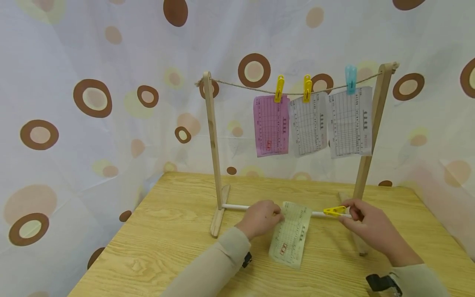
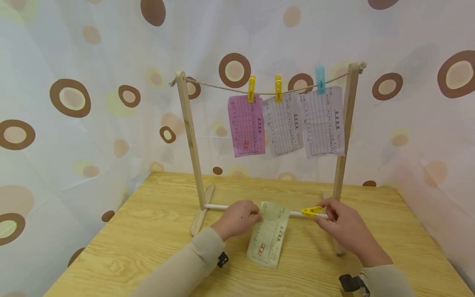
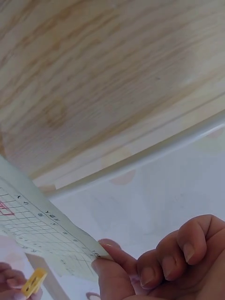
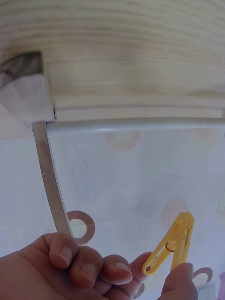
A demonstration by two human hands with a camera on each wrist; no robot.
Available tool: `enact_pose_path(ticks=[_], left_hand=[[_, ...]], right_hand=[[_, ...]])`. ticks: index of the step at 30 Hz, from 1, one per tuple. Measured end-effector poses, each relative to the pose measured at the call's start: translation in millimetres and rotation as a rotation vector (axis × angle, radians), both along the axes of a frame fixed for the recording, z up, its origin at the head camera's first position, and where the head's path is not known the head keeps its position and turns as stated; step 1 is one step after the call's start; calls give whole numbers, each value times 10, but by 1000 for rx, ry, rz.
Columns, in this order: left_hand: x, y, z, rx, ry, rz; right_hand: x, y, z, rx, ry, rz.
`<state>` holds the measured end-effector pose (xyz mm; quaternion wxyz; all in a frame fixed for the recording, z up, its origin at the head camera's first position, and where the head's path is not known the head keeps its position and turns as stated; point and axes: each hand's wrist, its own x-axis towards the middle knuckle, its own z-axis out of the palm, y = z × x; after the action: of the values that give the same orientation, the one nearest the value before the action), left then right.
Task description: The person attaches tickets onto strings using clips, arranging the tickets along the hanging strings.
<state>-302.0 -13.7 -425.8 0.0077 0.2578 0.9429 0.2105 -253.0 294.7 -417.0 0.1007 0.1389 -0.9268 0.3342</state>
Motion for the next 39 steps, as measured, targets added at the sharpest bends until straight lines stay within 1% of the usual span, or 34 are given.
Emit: enact_pose_path(ticks=[3, 9, 20, 23, 30, 36, 39], left_hand=[[2, -23, 25, 5, 20, -5], [4, -49, 72, 10, 30, 2], [9, -129, 188, 27, 57, -27], [8, -159, 219, 24, 81, -40], [3, -226, 301, 43, 101, -44], [25, -286, 393, 69, 137, -49], [38, -325, 435, 94, 139, -61]], right_hand=[[7, -10, 42, 4, 39, 4], [24, -38, 131, 27, 98, 26], [40, -105, 337, 58, 148, 60], [38, -116, 401, 66, 155, 69], [22, -139, 557, 127, 253, 86], [38, -178, 703, 159, 267, 93], [59, -203, 760, 175, 281, 93]])
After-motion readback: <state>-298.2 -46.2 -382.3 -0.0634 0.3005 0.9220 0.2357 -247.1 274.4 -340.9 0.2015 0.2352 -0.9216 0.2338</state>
